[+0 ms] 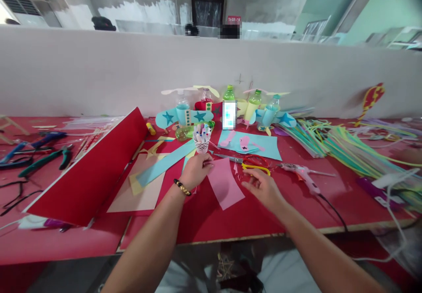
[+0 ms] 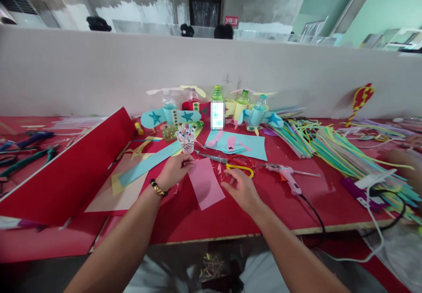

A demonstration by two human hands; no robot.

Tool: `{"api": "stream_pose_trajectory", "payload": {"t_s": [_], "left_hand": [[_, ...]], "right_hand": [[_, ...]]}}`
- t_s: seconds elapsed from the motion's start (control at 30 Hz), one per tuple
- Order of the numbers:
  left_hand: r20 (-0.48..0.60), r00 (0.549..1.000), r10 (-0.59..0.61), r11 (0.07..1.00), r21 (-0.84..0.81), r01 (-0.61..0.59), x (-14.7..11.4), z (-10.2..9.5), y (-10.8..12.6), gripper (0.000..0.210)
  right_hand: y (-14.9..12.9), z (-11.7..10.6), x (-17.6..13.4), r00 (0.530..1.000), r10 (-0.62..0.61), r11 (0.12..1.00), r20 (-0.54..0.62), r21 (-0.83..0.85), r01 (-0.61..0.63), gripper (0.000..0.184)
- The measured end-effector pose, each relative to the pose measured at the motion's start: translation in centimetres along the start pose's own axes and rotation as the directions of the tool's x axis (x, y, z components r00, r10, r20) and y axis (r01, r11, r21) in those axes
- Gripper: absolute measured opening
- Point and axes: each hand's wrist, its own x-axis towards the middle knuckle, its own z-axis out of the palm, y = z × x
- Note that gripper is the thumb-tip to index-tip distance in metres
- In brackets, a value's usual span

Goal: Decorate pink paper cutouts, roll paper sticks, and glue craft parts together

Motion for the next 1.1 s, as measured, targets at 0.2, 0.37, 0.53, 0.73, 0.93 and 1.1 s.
{"api": "stream_pose_trajectory", "payload": {"t_s": [0.2, 0.37, 0.53, 0.73, 0.93, 1.1], "left_hand": [[0.012, 0.985, 0.174, 0.963, -0.211, -0.167, -1.5, 0.4, 3.8, 0.008], [-0.093, 0.989, 0.117, 0.909, -0.392, -0.145, -1.0, 0.8, 4.7, 0.009], [-0.119, 0.992, 0.053, 0.757, -0.642, -0.117, 0.0, 2.2, 3.1, 0.009], [0.103, 0.993, -0.055, 0.654, -0.748, 0.113, 0.0, 4.1, 2.0, 0.019], [0.174, 0.966, -0.192, 0.542, -0.802, 0.252, 0.1, 4.9, 1.5, 0.025], [0.128, 0.975, -0.182, 0.6, -0.771, 0.213, -0.1, 4.1, 1.5, 0.02]], "right_hand": [[-0.3, 0.2, -0.6, 0.991, 0.082, 0.942, 0.109, 0.316, -0.112, 0.036], [-0.4, -0.2, 2.8, 0.988, 0.121, 0.85, 0.092, 0.504, -0.151, 0.019], [0.3, 0.0, 5.9, 0.981, 0.194, 0.769, -0.003, 0.621, -0.151, 0.026], [1.1, 0.8, 5.9, 0.962, 0.271, 0.686, -0.031, 0.707, -0.17, 0.024], [1.3, 1.0, 5.4, 0.964, 0.256, 0.709, -0.069, 0.691, -0.139, 0.024], [1.2, -0.4, 5.3, 0.97, 0.238, 0.649, 0.042, 0.737, -0.191, 0.03]]}}
